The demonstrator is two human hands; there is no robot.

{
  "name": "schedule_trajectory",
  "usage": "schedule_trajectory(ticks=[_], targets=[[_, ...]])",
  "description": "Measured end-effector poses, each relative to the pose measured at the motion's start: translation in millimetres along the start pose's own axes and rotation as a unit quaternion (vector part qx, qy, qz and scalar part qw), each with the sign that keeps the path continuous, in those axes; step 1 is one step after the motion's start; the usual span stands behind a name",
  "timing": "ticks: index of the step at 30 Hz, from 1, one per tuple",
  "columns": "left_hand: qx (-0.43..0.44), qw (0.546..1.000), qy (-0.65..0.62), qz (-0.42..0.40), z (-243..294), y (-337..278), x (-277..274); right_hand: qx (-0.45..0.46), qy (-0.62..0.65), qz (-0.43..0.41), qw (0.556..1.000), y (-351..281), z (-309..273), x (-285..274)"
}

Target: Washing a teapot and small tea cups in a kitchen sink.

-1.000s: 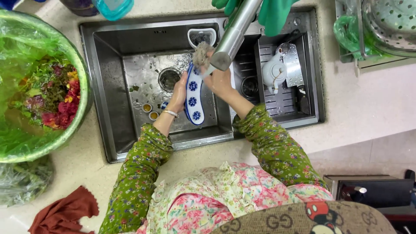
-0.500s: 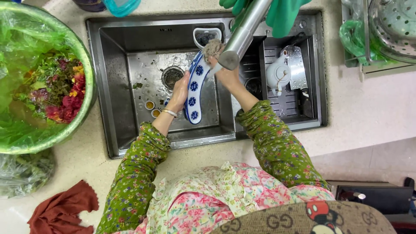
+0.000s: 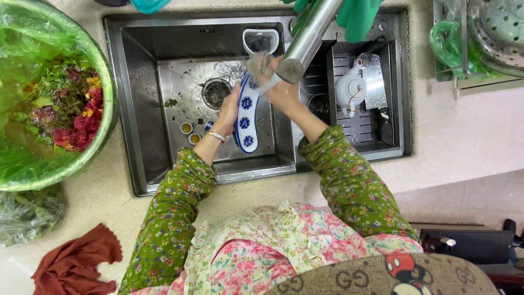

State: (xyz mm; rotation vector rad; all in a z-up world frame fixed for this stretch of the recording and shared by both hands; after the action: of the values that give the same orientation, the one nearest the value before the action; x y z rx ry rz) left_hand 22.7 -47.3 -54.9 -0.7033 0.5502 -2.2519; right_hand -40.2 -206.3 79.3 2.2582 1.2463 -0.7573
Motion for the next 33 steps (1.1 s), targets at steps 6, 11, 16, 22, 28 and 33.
schedule_trajectory(ticks=[6, 11, 16, 22, 28, 33], targets=[[0.012, 0.999, -0.048, 0.006, 21.8, 7.7, 9.1, -0.154, -0.106, -0.022, 0.982, -45.3, -18.8, 24.9], [0.023, 0.995, -0.098, -0.009, 8.1, 30.4, -16.3, -0.141, -0.085, -0.261, 0.951, -118.3, -23.1, 41.2], [-0.023, 0.988, -0.142, -0.06, -1.5, 17.5, -11.7, -0.051, -0.176, -0.382, 0.906, -121.7, 27.1, 34.8], [0.007, 0.984, -0.167, -0.067, -10.5, 7.8, 40.1, 0.035, 0.049, -0.159, 0.985, -38.7, 26.4, 24.3], [0.052, 0.985, -0.138, -0.09, 17.2, -3.5, 36.8, 0.032, 0.035, -0.209, 0.977, 3.5, -1.6, 36.0], [-0.005, 0.989, 0.114, -0.09, 93.2, -43.2, 4.5, 0.117, 0.255, -0.204, 0.938, 4.0, -3.9, 29.2]])
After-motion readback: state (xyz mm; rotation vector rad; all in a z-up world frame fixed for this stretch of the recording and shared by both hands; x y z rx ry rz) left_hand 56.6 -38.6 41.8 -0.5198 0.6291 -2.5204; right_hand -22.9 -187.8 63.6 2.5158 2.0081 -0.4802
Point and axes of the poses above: each hand's wrist, its own y-axis towards the middle knuckle, its own x-axis out of the palm, z = x × y, the point moved 6 cm from there along y, towards the middle knuckle, and after that the axes turned 3 degrees about y, right-handed, at the moved point
